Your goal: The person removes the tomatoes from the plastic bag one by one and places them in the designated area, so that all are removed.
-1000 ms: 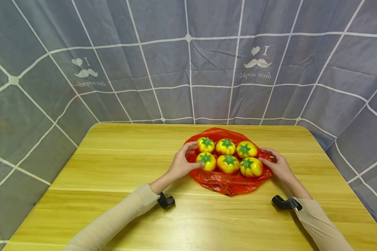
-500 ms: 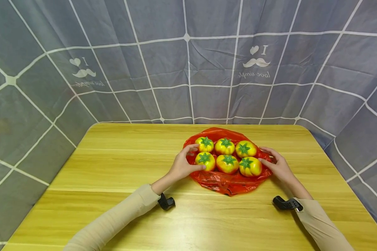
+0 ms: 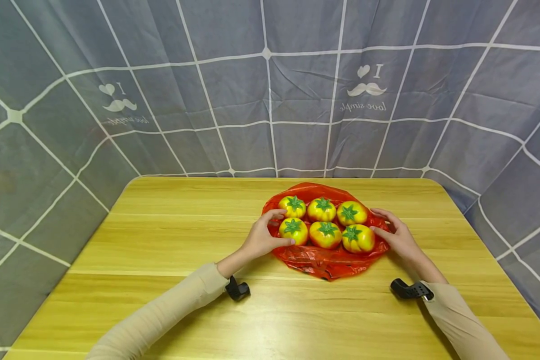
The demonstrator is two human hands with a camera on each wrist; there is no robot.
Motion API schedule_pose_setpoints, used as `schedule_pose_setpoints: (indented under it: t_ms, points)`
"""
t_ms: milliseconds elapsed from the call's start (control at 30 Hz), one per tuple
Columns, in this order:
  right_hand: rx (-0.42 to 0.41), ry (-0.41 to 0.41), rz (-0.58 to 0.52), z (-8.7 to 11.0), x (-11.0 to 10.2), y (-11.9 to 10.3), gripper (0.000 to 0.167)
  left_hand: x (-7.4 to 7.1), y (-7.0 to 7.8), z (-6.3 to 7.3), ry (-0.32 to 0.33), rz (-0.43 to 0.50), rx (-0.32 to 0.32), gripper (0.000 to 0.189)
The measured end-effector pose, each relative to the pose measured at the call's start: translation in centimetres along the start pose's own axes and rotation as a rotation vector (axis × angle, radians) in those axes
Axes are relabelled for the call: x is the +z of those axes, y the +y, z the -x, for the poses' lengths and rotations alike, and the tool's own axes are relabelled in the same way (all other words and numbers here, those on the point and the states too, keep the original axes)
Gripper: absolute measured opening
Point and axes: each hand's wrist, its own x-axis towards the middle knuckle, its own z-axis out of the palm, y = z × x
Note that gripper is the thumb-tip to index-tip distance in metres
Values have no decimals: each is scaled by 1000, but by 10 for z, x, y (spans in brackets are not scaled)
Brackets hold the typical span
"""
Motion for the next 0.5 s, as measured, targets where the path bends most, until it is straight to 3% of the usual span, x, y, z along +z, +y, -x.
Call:
schedule_pose_setpoints:
  t_ms: [167, 500]
  points:
    - [17, 3, -1, -3, -1, -1, 45, 1, -1, -1, -12, -13, 2, 70]
    - [-101, 27, 36, -9, -2, 0, 53, 2, -2, -2, -16, -39, 4, 70]
